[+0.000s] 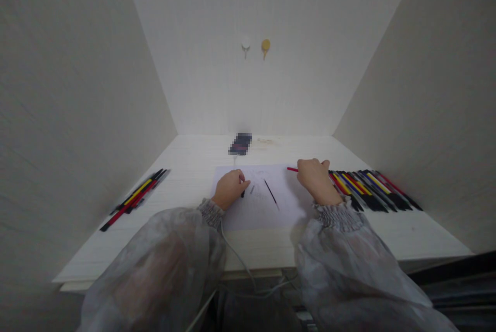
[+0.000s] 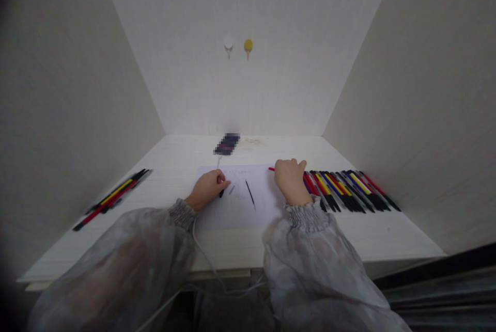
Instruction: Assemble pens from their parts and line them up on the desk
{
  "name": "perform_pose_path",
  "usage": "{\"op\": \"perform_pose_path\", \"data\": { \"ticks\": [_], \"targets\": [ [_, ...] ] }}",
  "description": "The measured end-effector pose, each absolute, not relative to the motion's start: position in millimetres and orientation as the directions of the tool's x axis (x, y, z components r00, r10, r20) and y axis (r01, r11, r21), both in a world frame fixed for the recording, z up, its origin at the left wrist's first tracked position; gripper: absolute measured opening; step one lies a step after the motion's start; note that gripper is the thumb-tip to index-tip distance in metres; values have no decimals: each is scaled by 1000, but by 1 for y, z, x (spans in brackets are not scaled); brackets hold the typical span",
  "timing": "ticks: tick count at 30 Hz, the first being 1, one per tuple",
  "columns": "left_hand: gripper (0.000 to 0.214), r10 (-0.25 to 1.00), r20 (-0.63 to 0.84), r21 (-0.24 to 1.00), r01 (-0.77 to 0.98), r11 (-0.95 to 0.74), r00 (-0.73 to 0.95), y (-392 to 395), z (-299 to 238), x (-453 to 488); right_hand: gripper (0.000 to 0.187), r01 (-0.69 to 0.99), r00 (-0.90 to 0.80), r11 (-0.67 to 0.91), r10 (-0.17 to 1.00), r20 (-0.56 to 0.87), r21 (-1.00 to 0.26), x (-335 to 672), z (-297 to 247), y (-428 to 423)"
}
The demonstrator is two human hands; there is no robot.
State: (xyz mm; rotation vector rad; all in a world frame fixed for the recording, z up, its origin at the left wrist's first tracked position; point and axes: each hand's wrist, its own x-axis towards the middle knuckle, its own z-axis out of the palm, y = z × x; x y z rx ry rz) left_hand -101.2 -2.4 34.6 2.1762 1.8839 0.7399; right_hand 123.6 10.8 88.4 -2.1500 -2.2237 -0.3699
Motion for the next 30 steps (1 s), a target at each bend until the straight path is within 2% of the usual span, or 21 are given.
{"op": "perform_pose_path", "data": {
  "ticks": [4,9,14,16,20,23,30],
  "targets": [
    [19,965,250,432,883,-187,82,-2,34,-103,27,993,22,-26,999,43,116,124,86,14],
    [18,972,223,438,882,-174,81,-2,34,-105,30,994,-48,58,993,-106,96,121,79,18],
    [17,979,188,428,891,-153,78,-5,37,-104,28,992,-66,79,990,-125,98,122,75,21],
    [17,981,181,411,901,-142,72,-5,38,-104,30,990,-109,116,991,-83,83,122,75,23],
    [17,977,196,399,904,-154,80,-5,37,-104,30,954,-300,299,953,33,34,117,73,28],
    [16,976,204,398,904,-155,77,-4,35,-104,29,911,-413,412,911,15,7,111,69,30],
    [17,976,203,400,904,-152,74,-4,36,-104,24,926,-378,378,925,-46,-12,110,65,26]
  ]
}}
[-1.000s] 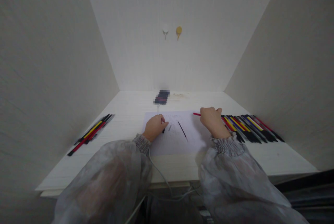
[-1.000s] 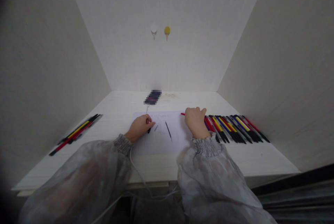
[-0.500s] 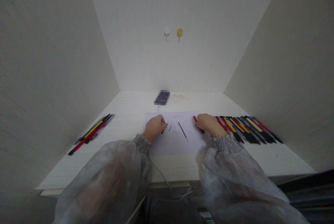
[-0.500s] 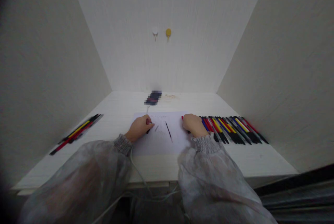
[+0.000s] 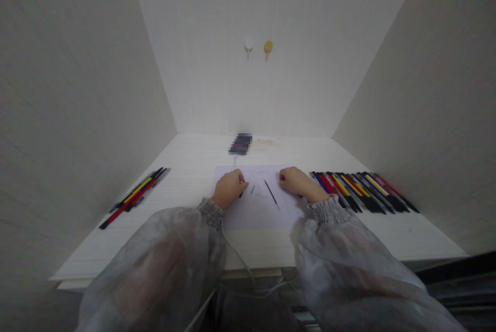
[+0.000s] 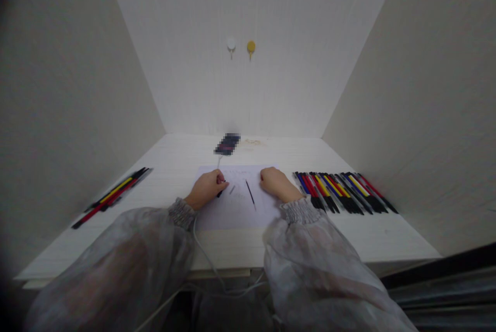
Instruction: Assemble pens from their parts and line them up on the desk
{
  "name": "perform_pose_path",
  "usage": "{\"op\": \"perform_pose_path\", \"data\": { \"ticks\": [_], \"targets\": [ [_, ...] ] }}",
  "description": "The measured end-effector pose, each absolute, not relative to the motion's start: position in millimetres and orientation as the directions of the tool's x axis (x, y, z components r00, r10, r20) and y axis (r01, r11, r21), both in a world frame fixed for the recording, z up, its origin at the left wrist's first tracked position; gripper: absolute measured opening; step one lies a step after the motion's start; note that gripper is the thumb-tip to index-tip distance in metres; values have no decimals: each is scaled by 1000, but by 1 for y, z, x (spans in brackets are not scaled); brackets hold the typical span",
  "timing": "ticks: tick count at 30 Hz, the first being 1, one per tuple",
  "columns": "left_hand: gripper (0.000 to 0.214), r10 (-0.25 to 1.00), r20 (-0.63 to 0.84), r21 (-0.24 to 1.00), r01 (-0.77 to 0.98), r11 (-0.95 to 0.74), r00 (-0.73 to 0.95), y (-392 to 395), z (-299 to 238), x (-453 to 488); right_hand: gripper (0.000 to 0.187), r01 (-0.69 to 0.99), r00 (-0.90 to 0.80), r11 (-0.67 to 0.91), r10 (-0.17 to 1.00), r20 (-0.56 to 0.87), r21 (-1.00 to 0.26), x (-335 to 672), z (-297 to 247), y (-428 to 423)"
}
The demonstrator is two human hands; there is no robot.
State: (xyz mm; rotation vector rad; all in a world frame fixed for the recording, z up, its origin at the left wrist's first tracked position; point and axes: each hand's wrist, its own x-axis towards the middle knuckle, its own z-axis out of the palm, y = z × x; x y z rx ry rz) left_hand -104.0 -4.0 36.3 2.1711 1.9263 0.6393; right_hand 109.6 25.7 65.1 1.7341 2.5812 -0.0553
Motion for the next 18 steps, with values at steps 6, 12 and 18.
{"op": "perform_pose_path", "data": {
  "ticks": [6,12,18],
  "targets": [
    [17,978,197,404,903,-145,69,-3,35,-104,19,948,-316,316,940,-126,-20,114,63,26],
    [17,973,217,402,900,-168,84,-1,31,-106,24,964,-267,265,959,-98,-34,119,71,29],
    [14,976,210,376,917,-136,59,-1,32,-108,32,1000,-17,18,998,-54,19,136,75,34]
  ]
}}
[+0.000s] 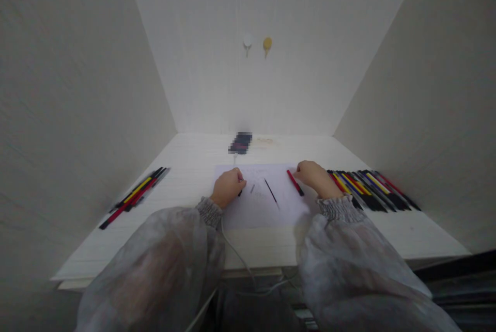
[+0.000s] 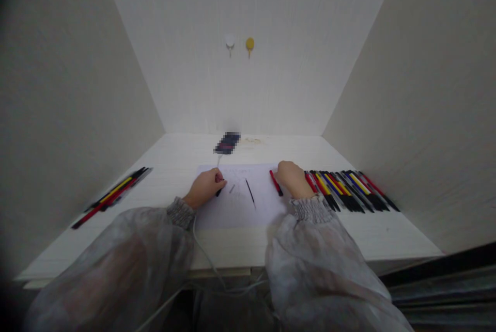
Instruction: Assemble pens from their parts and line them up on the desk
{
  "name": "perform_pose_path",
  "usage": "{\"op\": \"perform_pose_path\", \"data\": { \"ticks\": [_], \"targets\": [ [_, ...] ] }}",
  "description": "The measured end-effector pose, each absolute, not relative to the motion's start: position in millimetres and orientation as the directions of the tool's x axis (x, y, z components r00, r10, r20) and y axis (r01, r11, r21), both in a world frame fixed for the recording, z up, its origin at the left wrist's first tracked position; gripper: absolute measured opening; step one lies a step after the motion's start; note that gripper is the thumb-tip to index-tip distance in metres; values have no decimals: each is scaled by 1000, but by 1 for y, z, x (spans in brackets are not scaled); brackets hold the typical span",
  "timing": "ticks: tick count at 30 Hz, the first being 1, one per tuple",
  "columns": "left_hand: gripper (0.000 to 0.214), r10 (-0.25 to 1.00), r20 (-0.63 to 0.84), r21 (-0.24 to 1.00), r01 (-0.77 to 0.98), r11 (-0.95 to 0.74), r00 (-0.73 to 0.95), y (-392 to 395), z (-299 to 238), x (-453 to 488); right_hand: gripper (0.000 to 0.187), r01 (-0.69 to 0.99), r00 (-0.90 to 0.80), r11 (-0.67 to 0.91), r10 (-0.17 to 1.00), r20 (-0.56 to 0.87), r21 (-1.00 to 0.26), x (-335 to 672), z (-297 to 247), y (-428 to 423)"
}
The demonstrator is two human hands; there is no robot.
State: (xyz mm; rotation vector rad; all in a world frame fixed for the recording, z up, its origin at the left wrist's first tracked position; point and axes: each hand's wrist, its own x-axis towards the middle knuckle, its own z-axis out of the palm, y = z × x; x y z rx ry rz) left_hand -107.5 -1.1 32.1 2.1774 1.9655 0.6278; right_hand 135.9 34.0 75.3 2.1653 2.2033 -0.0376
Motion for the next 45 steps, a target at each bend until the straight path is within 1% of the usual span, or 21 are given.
{"op": "perform_pose_path", "data": {
  "ticks": [3,6,11,15,21,25,26,28,30,32,34,37,42,45],
  "targets": [
    [13,979,199,360,927,-108,36,-2,33,-108,33,999,-18,22,992,-127,26,138,73,34],
    [13,981,193,360,928,-101,32,-3,33,-109,33,999,-26,30,988,-155,22,138,71,35],
    [19,983,184,386,917,-98,28,-3,34,-110,34,999,-50,52,989,-139,14,134,70,37],
    [17,982,182,413,904,-113,40,-3,34,-111,32,994,-104,110,980,-172,26,132,69,36],
    [16,987,159,432,897,-95,28,-3,33,-112,31,995,-59,72,981,-185,66,135,68,36],
    [16,984,176,435,894,-110,35,-3,32,-112,30,995,-51,65,982,-179,74,135,71,33],
    [16,982,186,439,891,-115,35,-3,32,-112,31,996,-45,57,986,-162,73,135,72,33],
    [17,975,221,457,881,-119,17,-3,35,-112,32,998,-20,25,997,-81,55,133,75,31],
    [17,954,298,489,864,-122,-34,-4,39,-113,32,1000,9,-10,999,53,7,131,80,29],
    [17,910,398,527,841,-120,-119,-4,45,-115,33,998,27,-18,984,178,-54,129,86,27],
    [19,861,470,554,825,-116,-194,-5,50,-117,34,995,18,7,970,244,-103,127,90,24],
    [18,847,492,555,822,-127,-201,-6,53,-118,30,983,-56,93,972,229,-156,122,92,21],
    [20,891,450,489,853,-182,-67,-8,51,-106,22,929,-261,292,952,158,-226,105,85,12],
    [24,919,391,442,864,-242,58,-9,49,-97,19,905,-346,364,931,115,-221,91,78,5]
  ]
}}
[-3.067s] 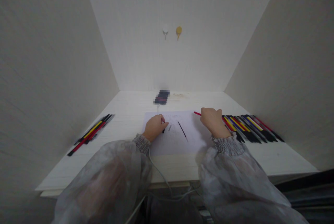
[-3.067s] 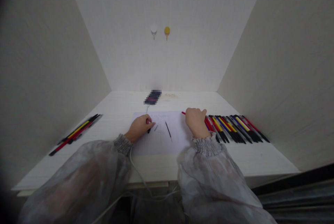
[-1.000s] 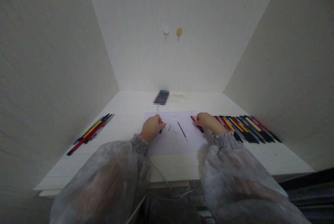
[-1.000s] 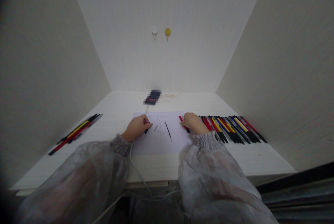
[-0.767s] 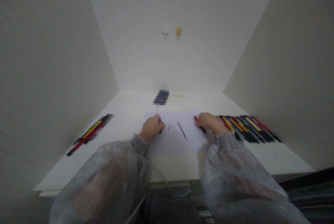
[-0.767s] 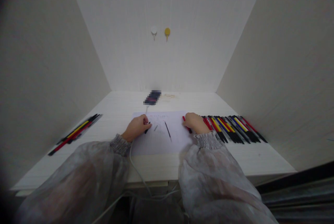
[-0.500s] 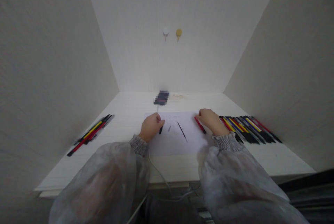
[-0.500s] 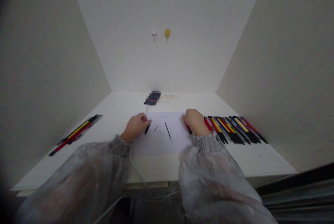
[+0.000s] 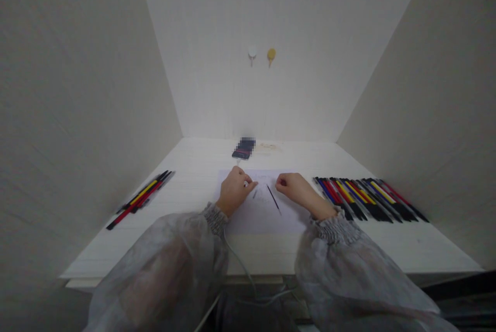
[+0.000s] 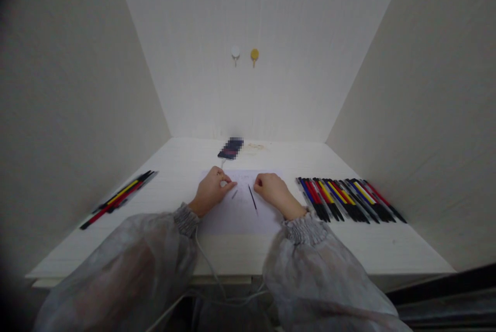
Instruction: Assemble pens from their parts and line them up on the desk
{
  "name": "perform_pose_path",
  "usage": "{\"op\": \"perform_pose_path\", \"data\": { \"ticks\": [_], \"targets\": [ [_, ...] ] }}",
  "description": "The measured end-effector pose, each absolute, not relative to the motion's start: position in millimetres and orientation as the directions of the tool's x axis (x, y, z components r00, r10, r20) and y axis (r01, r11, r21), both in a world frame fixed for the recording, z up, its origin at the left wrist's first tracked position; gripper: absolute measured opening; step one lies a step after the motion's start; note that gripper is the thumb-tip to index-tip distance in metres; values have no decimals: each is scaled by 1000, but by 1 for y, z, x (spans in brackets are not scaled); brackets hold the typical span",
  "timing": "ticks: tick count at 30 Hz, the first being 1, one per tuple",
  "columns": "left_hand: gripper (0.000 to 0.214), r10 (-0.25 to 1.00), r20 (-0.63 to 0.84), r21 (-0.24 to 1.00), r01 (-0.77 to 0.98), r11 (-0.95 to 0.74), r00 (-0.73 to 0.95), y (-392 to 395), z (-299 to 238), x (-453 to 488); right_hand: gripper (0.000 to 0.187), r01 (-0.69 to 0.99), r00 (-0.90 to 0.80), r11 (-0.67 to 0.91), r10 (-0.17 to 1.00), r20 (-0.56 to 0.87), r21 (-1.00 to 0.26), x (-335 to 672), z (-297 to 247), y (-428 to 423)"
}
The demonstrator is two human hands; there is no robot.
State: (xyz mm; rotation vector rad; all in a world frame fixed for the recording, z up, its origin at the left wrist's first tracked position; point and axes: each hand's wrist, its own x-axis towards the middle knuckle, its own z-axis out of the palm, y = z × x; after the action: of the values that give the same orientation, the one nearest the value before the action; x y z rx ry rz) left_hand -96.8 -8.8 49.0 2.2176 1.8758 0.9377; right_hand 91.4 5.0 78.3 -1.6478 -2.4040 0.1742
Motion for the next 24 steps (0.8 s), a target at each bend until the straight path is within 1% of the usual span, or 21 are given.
{"op": "perform_pose_path", "data": {
  "ticks": [3,6,9,12,14,18,21,24],
  "targets": [
    [29,924,352,390,875,-288,147,-9,47,-92,21,912,-369,374,928,60,-172,82,71,0],
    [32,940,309,365,895,-257,144,-8,44,-91,21,927,-359,356,933,0,-120,77,64,0],
    [35,951,278,363,902,-236,136,-8,40,-90,23,935,-345,342,938,-27,-94,76,62,-1],
    [33,940,309,370,893,-258,143,-9,41,-90,23,937,-336,334,942,-12,-100,75,64,-4],
    [27,916,380,388,876,-285,130,-10,45,-91,25,939,-319,323,947,45,-121,75,68,-5],
    [18,843,535,455,818,-351,64,-10,55,-98,29,941,-221,268,949,226,-205,82,79,-2],
    [16,821,570,489,812,-318,-22,-12,63,-108,29,914,-81,215,927,366,-344,98,89,2],
    [18,798,584,525,820,-230,-150,-17,73,-116,35,830,100,217,848,520,-514,121,98,0]
  ]
}}
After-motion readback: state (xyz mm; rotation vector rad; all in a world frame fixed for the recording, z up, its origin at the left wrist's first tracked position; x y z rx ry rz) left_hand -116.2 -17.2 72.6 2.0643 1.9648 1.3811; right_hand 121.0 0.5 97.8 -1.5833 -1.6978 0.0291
